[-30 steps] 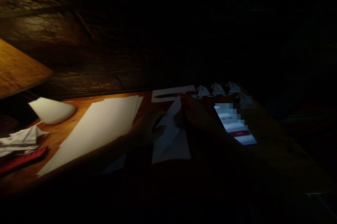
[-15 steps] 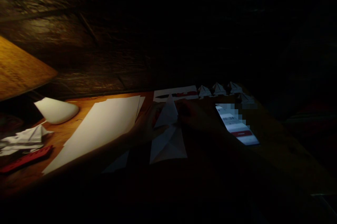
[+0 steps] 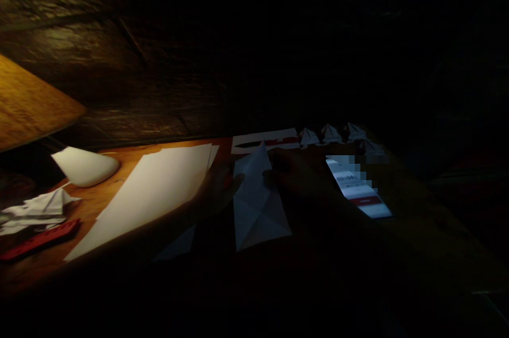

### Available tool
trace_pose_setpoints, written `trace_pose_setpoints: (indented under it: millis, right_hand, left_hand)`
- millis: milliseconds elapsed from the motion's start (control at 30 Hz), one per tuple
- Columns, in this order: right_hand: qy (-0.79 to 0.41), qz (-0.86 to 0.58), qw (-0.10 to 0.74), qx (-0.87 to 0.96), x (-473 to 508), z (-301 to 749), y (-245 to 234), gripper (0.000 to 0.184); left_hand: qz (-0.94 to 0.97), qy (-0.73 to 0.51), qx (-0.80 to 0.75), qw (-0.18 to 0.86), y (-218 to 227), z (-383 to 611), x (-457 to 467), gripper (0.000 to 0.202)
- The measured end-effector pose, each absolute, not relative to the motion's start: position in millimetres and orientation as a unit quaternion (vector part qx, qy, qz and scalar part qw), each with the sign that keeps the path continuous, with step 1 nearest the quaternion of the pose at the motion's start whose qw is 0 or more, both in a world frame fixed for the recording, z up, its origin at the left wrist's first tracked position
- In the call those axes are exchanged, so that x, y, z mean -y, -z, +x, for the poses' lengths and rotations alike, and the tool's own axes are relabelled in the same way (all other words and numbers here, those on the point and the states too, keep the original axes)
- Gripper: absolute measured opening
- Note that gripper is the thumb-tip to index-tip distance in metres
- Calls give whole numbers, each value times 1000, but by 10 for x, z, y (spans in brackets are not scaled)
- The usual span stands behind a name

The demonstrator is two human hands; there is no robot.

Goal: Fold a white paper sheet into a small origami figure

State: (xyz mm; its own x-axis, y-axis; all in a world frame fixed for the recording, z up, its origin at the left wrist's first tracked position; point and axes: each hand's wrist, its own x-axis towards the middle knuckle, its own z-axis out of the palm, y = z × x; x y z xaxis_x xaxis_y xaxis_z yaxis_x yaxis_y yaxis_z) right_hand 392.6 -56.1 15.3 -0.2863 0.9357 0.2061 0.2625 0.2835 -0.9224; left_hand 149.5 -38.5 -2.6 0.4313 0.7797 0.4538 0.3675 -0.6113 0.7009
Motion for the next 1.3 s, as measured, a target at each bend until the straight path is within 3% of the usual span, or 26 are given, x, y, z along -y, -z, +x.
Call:
trace_pose_setpoints:
  millis: [67,267,433,633,1133,1300]
  right_hand:
    - [-357,-463,394,709,572,3936,-174,26]
    - [-274,-483,376,742,580,3927,-198,31]
    - [-249,-485,351,762,620,3919,-255,28]
    - [-157,-503,292,798,702,3866,-363,23]
    - [-160,-496,281,806,775,3815,-439,24]
    - [-249,-412,357,801,736,3816,-294,39]
  left_hand:
    - [764,-421,-377,313,56,1473,350,24]
    - [702,-447,-352,428,108,1450,276,50]
    - [675,-425,-371,476,86,1463,265,36]
    - [653,-414,-399,493,77,1482,257,37]
    - [576,-469,-384,549,98,1460,179,27]
    - [574,-471,-360,565,46,1440,159,18]
